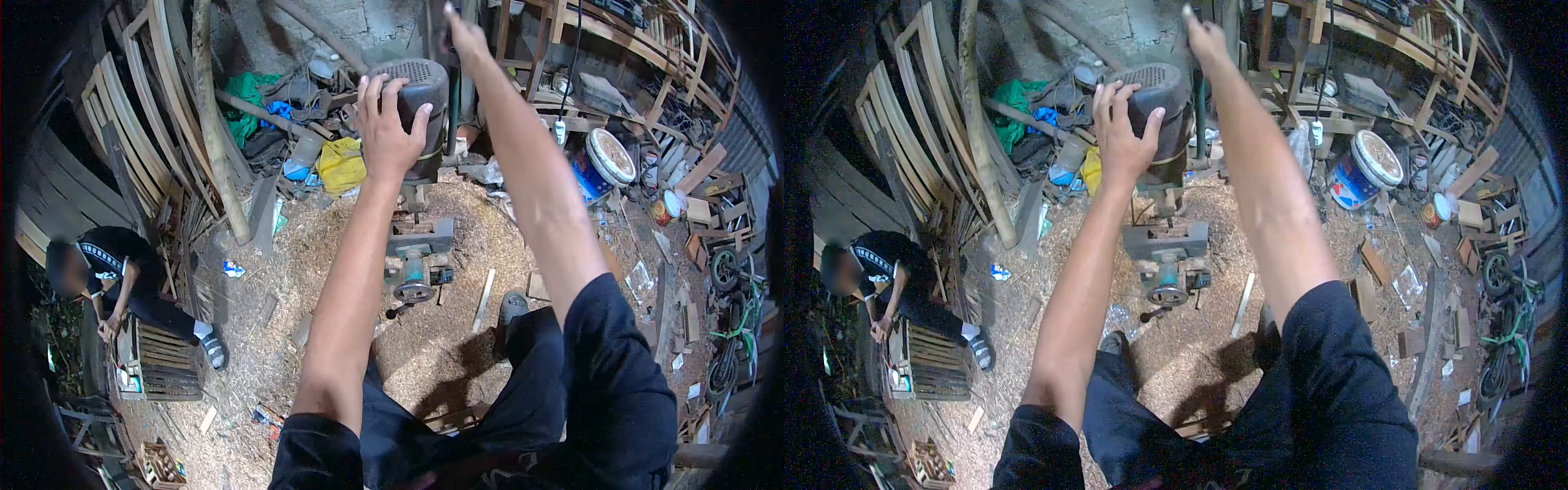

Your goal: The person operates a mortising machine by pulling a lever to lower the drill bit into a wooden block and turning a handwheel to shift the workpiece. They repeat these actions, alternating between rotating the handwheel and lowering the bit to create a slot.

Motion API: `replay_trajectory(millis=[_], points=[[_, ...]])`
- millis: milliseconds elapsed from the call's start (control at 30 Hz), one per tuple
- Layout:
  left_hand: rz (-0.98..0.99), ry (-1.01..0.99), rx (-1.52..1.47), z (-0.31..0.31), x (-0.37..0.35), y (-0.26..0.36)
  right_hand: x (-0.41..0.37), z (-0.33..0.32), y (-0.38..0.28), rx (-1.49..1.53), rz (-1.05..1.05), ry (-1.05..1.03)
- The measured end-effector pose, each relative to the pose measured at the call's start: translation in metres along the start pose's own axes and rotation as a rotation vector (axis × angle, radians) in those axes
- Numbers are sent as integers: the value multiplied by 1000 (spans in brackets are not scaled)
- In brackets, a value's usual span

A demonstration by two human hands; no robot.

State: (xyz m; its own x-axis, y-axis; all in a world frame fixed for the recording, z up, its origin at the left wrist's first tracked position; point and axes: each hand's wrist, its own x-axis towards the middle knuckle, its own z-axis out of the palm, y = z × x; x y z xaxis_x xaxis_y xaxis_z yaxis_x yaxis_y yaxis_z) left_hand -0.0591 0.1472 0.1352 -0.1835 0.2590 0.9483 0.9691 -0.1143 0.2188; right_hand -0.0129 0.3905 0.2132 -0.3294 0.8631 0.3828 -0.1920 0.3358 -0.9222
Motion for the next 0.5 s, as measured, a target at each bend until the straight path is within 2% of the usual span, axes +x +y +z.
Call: replay_trajectory(millis=[33,100,133,233,367,500], points=[[-1,-4,-7,1,-2,-1,-11,1,-26,140,-85,-31],[1,-11,-26,0,-4,-2,-27,3,-76,9,258,40],[-6,-20,-24,0,-6,-1,-17,-12,-67,58,264,-129],[-17,-57,-16,-5,-9,1,-26,8,-42,-199,-59,359],[-90,-140,-16,-17,-19,12,-51,-5,-28,191,-137,29],[-156,-230,-115,-35,-34,22,-116,-13,-44,112,-148,93]])
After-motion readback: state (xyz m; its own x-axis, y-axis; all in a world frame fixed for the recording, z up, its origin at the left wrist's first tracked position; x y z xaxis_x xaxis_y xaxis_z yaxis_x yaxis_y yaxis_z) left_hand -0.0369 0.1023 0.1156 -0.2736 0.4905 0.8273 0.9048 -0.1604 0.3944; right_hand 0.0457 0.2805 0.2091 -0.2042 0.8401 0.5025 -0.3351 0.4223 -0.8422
